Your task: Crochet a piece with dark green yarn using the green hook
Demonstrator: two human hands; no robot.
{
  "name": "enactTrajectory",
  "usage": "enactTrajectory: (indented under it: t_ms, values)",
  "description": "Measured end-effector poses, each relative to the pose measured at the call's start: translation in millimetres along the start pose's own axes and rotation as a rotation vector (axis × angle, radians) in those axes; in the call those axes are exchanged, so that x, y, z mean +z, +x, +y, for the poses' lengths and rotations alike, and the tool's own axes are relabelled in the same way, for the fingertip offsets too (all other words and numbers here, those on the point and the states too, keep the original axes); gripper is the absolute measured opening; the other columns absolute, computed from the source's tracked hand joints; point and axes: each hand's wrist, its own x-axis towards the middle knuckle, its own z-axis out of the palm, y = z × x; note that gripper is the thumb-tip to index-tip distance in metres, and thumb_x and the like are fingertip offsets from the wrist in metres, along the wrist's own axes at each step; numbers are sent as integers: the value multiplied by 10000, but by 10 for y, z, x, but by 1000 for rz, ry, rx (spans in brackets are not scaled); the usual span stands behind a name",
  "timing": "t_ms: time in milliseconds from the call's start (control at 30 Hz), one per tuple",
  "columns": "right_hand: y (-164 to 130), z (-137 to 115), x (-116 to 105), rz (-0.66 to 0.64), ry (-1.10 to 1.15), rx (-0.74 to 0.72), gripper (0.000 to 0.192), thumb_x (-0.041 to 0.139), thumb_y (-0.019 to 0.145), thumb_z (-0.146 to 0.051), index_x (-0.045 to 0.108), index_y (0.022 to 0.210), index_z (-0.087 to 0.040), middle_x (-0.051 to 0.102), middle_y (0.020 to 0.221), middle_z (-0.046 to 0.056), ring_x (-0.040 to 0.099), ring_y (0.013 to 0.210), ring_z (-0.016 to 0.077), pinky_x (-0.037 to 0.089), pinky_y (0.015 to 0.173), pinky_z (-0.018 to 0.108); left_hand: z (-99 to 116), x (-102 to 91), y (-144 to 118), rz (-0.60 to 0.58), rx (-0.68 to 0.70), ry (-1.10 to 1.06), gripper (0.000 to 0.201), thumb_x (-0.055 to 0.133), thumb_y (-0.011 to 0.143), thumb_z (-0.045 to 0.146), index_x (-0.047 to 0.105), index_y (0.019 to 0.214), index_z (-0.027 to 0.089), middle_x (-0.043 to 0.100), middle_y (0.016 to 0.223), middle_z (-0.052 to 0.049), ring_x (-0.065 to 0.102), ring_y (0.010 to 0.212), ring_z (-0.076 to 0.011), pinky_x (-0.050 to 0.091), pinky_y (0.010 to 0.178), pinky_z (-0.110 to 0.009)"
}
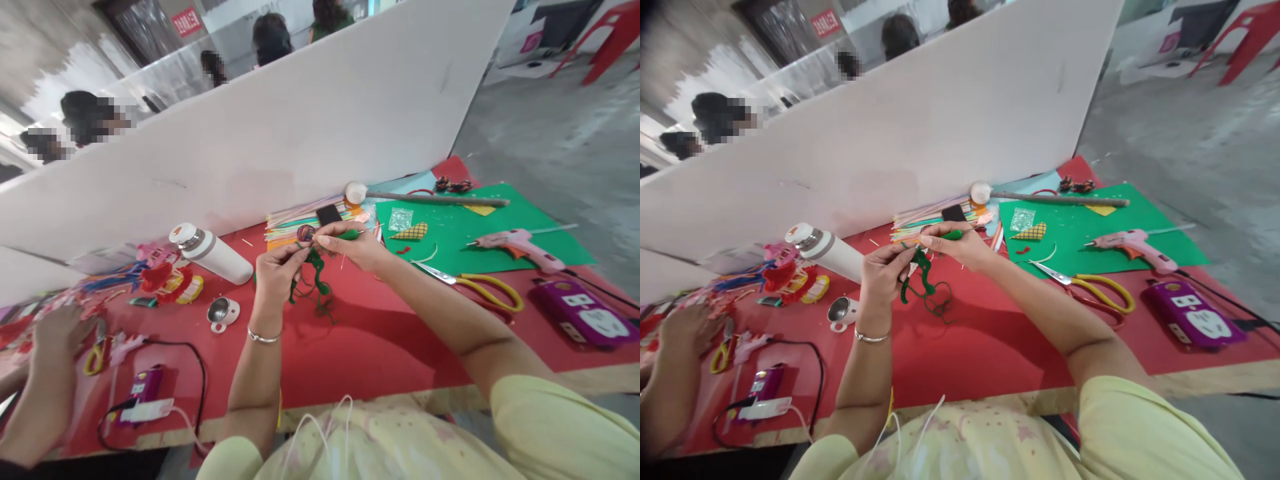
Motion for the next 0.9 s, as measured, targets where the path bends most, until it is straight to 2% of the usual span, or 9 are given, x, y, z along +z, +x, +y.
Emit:
enactTrajectory:
  t_ms: [100, 200, 300, 433, 633, 900]
  values:
    - [17, 61, 20, -22, 56, 79, 458, 866, 734, -503, 761, 1013, -157, 696, 756, -3, 565, 589, 80, 419, 456, 191, -48, 79, 5, 140, 92, -31, 180, 873, 731, 303, 828, 858, 185, 665, 594, 20, 431, 385, -32, 310, 370, -184]
    - [11, 107, 49, -52, 22, 157, 483, 908, 676, -467, 737, 969, -124, 669, 670, -23, 521, 500, 61, 338, 371, 178, -72, 142, 2, 195, 99, -94, 179, 878, 720, 300, 813, 837, 180, 665, 597, 24, 437, 393, -32, 332, 381, -187]
    - [-7, 100, 79, -68, 48, 198, 464, 914, 673, -447, 721, 949, -128, 704, 653, -11, 609, 512, 85, 391, 381, 164, -81, 172, -2, 221, 81, -183, 162, 884, 708, 276, 791, 796, 176, 670, 614, 24, 435, 394, -28, 322, 382, -188]
    - [-17, 80, 90, -104, 133, 245, 408, 913, 686, -419, 729, 916, -137, 754, 735, 15, 707, 607, 108, 499, 459, 153, -84, 157, 7, 238, 24, -261, 176, 889, 696, 255, 791, 817, 174, 673, 630, 25, 424, 389, -18, 299, 371, -183]
    - [-7, 148, 64, -154, 272, 278, 395, 912, 708, -404, 743, 944, -137, 765, 782, 13, 727, 617, 104, 555, 519, 166, -82, 127, 19, 233, 4, -283, 162, 885, 698, 233, 795, 815, 166, 671, 631, 20, 425, 383, -14, 276, 361, -177]
    - [0, 196, 54, -158, 300, 247, 341, 881, 764, -406, 745, 926, -139, 758, 749, 12, 748, 624, 118, 576, 521, 162, -62, 149, 8, 233, -4, -297, 180, 895, 685, 240, 785, 809, 171, 673, 625, 29, 417, 388, -11, 289, 361, -173]
